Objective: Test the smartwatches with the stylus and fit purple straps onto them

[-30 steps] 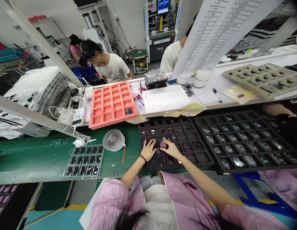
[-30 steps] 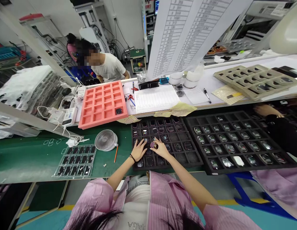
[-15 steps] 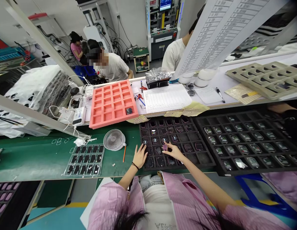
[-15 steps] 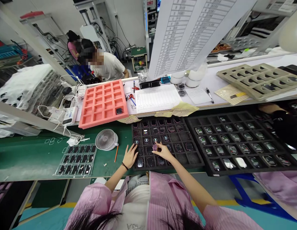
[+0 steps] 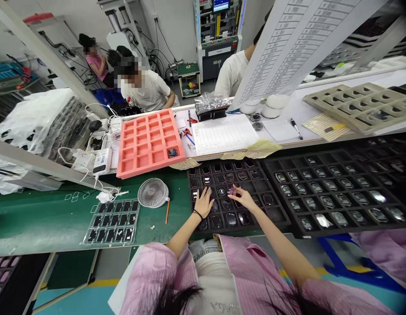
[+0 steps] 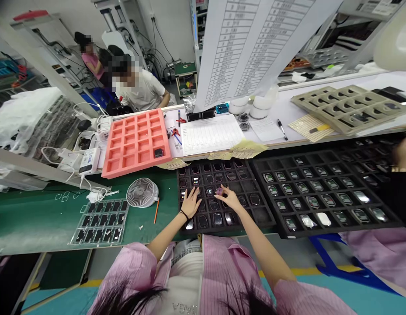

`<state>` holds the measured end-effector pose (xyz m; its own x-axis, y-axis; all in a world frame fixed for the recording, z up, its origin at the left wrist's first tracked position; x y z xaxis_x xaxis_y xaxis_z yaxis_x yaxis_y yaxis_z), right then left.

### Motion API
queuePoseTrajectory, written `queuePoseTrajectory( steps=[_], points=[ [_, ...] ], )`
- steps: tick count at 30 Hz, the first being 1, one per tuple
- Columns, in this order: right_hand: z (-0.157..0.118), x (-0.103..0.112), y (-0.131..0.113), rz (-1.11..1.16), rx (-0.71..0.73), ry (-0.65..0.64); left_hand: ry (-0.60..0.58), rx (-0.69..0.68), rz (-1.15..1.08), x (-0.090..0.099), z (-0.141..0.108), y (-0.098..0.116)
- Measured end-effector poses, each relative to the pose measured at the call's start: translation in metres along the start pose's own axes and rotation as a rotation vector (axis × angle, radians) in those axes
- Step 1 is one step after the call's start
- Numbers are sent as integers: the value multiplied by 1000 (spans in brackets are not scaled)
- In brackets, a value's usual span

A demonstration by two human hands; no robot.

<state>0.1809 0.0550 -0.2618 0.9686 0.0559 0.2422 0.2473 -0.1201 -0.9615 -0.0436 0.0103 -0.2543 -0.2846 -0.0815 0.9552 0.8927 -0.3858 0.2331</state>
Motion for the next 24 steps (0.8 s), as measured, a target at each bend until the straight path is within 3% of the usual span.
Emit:
queuePoseTrajectory(
  steps=[6, 9, 13, 16, 24],
  points=[
    [-29, 12, 10, 9, -18, -10, 21, -153, -29, 17, -22, 8],
    [-31, 17, 8, 18, 9, 27, 37, -122, -57, 14, -6, 19],
    [-16, 13, 0, 9, 35, 52, 5, -95, -83, -2, 28, 33],
    [-6, 8, -1, 5, 16, 54, -27, -67, -82, -12, 39, 37],
    [-33, 23, 9, 20, -12, 55, -34, -227, -138, 1, 1, 38]
  ],
)
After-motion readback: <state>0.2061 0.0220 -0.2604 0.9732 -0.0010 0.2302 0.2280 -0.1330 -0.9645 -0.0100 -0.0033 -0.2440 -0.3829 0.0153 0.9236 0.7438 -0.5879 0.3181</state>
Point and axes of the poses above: each hand's wrist, its own z-axis towards the middle knuckle, its own x-axis out of the back of the hand, y = z × x, the point moved 3 cm from there along z, towards the middle knuckle, and after that the axes turned 8 degrees about y, right-handed, at the moved point
